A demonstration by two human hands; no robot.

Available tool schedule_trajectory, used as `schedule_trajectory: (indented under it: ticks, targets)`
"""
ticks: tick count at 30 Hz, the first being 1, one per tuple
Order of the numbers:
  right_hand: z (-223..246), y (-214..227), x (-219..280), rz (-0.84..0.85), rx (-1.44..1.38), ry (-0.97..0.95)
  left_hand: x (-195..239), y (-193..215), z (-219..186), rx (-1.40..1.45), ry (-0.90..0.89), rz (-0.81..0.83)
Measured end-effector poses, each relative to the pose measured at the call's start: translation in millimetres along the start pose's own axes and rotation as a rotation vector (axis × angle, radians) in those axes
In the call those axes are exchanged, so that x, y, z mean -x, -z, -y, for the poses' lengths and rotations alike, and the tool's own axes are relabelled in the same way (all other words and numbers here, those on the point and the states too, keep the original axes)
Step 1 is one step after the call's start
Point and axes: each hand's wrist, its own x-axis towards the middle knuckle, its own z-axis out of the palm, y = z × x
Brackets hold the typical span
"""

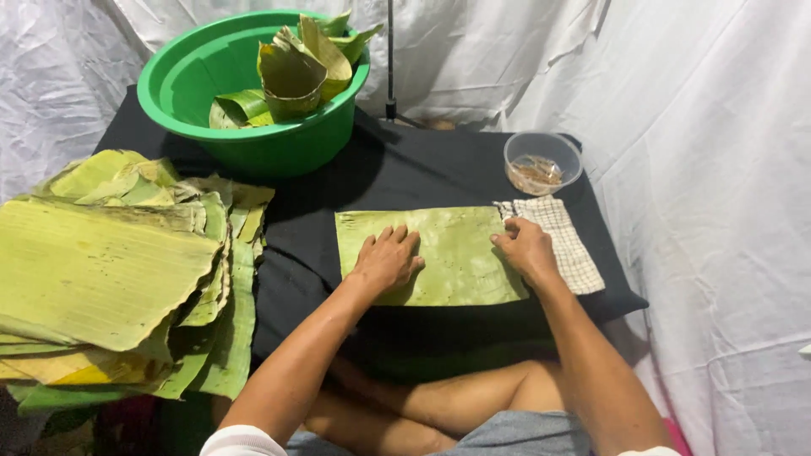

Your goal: Cleaning banana leaves with a cloth and folding them into cone shapes.

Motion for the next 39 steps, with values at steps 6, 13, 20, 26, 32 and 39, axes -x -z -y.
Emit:
schedule_trajectory:
  ticks: [6, 13, 20, 26, 32, 39]
  targets:
    - [6.3, -1.2, -1.8, 0.139, -0.819, -0.175, 8.9, 33.8, -12.4, -0.047, 0.035, 0.041]
    - [4.1, 3.7, -5.9, 0.341, -0.897, -0.246, -12.6, 34.8, -12.0, -0.072, 0.098, 0.109]
    - [-22.2, -12.5, -23.0, 0.283, -0.882, -0.123, -17.5, 37.9, -12.0, -0.055, 0.138, 0.162]
    - [14.8, 14.1, 32.6, 0.196, -0.54, 0.246, -23.1, 32.3, -3.8, -0.023, 0.139, 0.168]
    - [21.1, 11.7, 62.2, 0.025, -0.142, 0.764, -33.0, 26.0, 9.3, 0.049, 0.163, 0.162]
    - [22.2, 3.5, 74.6, -0.161, 0.196, 1.085, -48.3, 8.0, 37.7, 0.282, 0.194, 0.063]
